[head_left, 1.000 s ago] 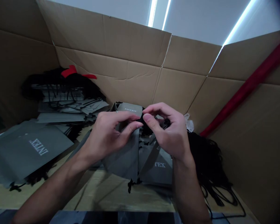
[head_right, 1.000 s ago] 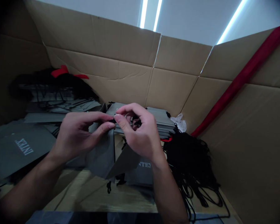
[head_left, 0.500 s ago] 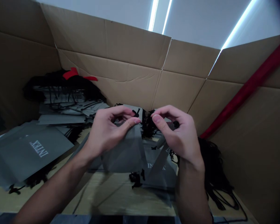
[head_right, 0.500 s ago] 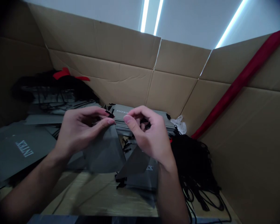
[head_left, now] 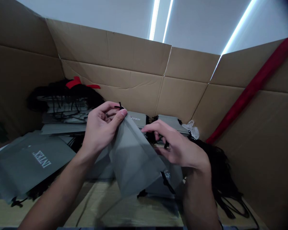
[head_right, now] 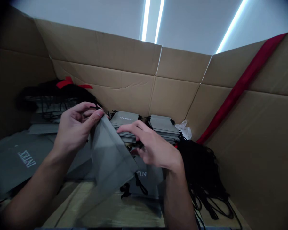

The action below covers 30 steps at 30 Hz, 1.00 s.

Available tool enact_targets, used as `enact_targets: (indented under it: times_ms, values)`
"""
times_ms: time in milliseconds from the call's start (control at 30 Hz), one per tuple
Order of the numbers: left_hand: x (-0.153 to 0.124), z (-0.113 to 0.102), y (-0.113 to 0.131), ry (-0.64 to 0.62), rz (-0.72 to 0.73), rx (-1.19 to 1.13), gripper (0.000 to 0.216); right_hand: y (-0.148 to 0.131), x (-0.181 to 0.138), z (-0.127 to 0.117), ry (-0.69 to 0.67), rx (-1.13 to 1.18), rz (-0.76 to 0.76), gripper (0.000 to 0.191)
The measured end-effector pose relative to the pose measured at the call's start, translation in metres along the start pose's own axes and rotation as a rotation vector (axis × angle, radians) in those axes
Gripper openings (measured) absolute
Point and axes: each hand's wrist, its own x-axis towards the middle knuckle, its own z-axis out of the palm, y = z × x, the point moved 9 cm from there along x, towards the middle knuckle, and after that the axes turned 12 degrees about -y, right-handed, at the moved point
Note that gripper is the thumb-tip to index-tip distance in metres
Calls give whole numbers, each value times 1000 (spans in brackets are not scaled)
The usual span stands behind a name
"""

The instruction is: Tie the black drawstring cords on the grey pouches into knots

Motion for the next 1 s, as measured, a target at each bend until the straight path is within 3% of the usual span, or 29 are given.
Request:
enact_targets:
  times_ms: [233,333,433,567,733,867,1000]
  values:
    - [1,-5,-8,46,-45,-75,47,-25,5,-2,84,119,-283,54]
    - [1,-8,-10,101,-43,-96,49,-28,4,-2,99,129,-295,40]
    - [2,-7,-8,72,-33,-54,45,-18,-1,-13,184,214,-218,19]
    - [-1,-10,5,86,51,97,30,-4,-13,-34,305,338,-183,41]
    - [-3,-2,15,91,63,105,30,8,-26,-50,429,383,-161,34]
    - [3,-4,8,60,57,-84,40,6,-30,-55,437,370,-215,55]
    - [9,-18,7,24,114,-10,40,4,-29,-55,376,293,-168,51]
